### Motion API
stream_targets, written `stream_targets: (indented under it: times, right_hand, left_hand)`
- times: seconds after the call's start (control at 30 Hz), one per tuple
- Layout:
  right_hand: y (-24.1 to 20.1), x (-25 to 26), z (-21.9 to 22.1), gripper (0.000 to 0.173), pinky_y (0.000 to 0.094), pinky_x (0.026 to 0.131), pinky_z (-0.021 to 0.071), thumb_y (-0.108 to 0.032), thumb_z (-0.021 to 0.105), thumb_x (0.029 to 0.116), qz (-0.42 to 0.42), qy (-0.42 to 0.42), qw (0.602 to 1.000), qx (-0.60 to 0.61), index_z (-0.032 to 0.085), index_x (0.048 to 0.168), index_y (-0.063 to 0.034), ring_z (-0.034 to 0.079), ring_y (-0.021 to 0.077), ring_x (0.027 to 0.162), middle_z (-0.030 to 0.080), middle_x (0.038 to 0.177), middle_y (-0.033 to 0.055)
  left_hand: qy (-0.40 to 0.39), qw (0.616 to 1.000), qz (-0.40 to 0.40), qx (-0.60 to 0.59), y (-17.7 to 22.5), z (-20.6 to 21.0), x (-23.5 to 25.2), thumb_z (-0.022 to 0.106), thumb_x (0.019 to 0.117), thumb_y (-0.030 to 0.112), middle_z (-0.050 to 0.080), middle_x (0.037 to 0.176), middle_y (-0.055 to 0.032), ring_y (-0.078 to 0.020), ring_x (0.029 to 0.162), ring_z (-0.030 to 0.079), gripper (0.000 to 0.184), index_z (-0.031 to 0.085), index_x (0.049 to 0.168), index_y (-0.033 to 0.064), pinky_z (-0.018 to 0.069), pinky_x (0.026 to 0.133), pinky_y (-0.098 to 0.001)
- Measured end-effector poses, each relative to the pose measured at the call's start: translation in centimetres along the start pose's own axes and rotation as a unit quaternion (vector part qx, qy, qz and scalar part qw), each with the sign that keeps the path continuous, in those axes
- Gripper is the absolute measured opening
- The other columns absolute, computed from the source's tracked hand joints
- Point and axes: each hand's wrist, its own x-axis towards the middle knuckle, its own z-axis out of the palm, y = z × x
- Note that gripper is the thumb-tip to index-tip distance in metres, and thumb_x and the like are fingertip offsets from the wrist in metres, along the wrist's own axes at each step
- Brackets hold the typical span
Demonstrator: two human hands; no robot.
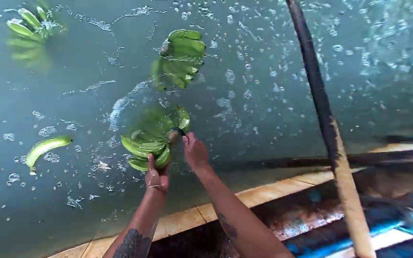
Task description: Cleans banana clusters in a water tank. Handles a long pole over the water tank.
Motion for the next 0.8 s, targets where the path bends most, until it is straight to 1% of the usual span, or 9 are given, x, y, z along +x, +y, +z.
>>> stream_targets:
  times: [0.1, 0.23, 0.3, 0.43, 0.5, 0.57, 0.6, 0.67, 0.8]
  right_hand:
    - [-0.1, -0.3, 0.7, 0.041, 0.0575, 0.083, 0.0567, -0.027, 0.036, 0.1127, 0.015, -0.044, 0.996, 0.076, 0.054, 0.133, 0.0034, 0.070, 0.0422, 0.094, 0.069, 0.101, 0.0269]
    - [1.2, -2.4, -1.7, 0.030, 0.0201, 0.043, 0.0395, -0.024, 0.035, 0.1124, 0.016, -0.165, 0.903, 0.397, 0.056, 0.108, -0.0023, 0.043, 0.0047, 0.047, 0.049, 0.066, -0.0020]
    - [1.7, -1.6, -1.8, 0.031, 0.0268, 0.051, 0.0464, -0.021, 0.037, 0.1120, -0.025, -0.057, 0.935, 0.348, 0.059, 0.114, 0.0010, 0.050, 0.0101, 0.053, 0.054, 0.069, 0.0031]
    - [1.2, 0.7, -0.6, 0.037, 0.0615, 0.078, 0.0563, -0.026, 0.043, 0.1107, -0.114, 0.086, 0.989, 0.037, 0.061, 0.124, 0.0033, 0.071, 0.0444, 0.090, 0.070, 0.097, 0.0261]
    - [1.2, 0.6, 1.0, 0.036, 0.0582, 0.077, 0.0583, -0.023, 0.045, 0.1103, -0.124, 0.081, 0.988, 0.040, 0.062, 0.127, 0.0041, 0.073, 0.0425, 0.089, 0.072, 0.100, 0.0257]
    - [2.2, -0.2, 1.7, 0.034, 0.0367, 0.060, 0.0533, -0.019, 0.039, 0.1113, -0.100, -0.052, 0.970, 0.215, 0.060, 0.128, 0.0019, 0.062, 0.0223, 0.066, 0.064, 0.081, 0.0134]
    - [2.6, -0.7, 1.7, 0.030, 0.0242, 0.047, 0.0432, -0.021, 0.035, 0.1126, -0.062, -0.162, 0.920, 0.350, 0.056, 0.121, -0.0029, 0.049, 0.0103, 0.052, 0.053, 0.070, 0.0027]
    - [3.0, -1.5, 1.8, 0.027, 0.0187, 0.040, 0.0382, -0.025, 0.033, 0.1126, 0.001, -0.290, 0.814, 0.502, 0.053, 0.106, -0.0071, 0.042, 0.0038, 0.044, 0.049, 0.063, -0.0043]
    - [2.6, 0.0, 2.3, 0.029, 0.0259, 0.053, 0.0486, -0.015, 0.043, 0.1086, -0.113, -0.043, 0.914, 0.388, 0.063, 0.109, 0.0063, 0.052, 0.0083, 0.054, 0.056, 0.068, 0.0026]
  left_hand:
    - [0.059, 0.997, 0.057, -0.017, -2.6, 1.5, 0.5, 0.056, 0.1059, 0.030, 0.057, 0.133, -0.0221, -0.0326, 0.115, 0.062, 0.054, 0.038, 0.149, 0.0037, 0.0563, 0.094, -0.0464]
    - [0.023, 0.998, 0.041, -0.035, -1.7, 1.5, 1.0, 0.053, 0.1068, 0.034, 0.056, 0.137, -0.0201, -0.0321, 0.119, 0.062, 0.054, 0.036, 0.152, 0.0088, 0.0554, 0.097, -0.0472]
    - [0.017, 0.999, 0.010, -0.042, -0.7, 1.3, -0.5, 0.047, 0.1083, 0.038, 0.052, 0.142, -0.0195, -0.0318, 0.124, 0.058, 0.053, 0.036, 0.151, 0.0079, 0.0536, 0.100, -0.0471]
    - [0.020, 0.997, -0.045, -0.053, 1.3, 2.4, -2.4, 0.044, 0.1088, 0.039, 0.048, 0.146, -0.0199, -0.0338, 0.127, 0.056, 0.054, 0.035, 0.151, 0.0077, 0.0534, 0.100, -0.0472]
    - [0.017, 0.996, -0.062, -0.060, 1.4, 2.3, -2.5, 0.043, 0.1090, 0.040, 0.046, 0.148, -0.0204, -0.0352, 0.129, 0.055, 0.055, 0.033, 0.153, 0.0095, 0.0527, 0.101, -0.0477]
    - [0.008, 0.996, -0.064, -0.054, 1.3, 1.4, -2.0, 0.042, 0.1092, 0.040, 0.047, 0.146, -0.0207, -0.0348, 0.127, 0.056, 0.054, 0.033, 0.152, 0.0092, 0.0531, 0.100, -0.0476]
    - [0.000, 0.997, -0.061, -0.045, 1.2, 0.6, -1.6, 0.042, 0.1092, 0.040, 0.050, 0.144, -0.0202, -0.0338, 0.125, 0.057, 0.053, 0.035, 0.151, 0.0087, 0.0535, 0.100, -0.0472]
    - [-0.012, 0.998, -0.055, -0.029, 1.0, -0.7, -1.1, 0.042, 0.1093, 0.039, 0.054, 0.141, -0.0192, -0.0322, 0.124, 0.059, 0.051, 0.038, 0.150, 0.0081, 0.0546, 0.099, -0.0463]
    - [-0.018, 0.997, -0.060, -0.038, 1.0, -0.7, -1.4, 0.043, 0.1091, 0.038, 0.054, 0.141, -0.0193, -0.0338, 0.125, 0.059, 0.051, 0.038, 0.149, 0.0081, 0.0541, 0.100, -0.0476]
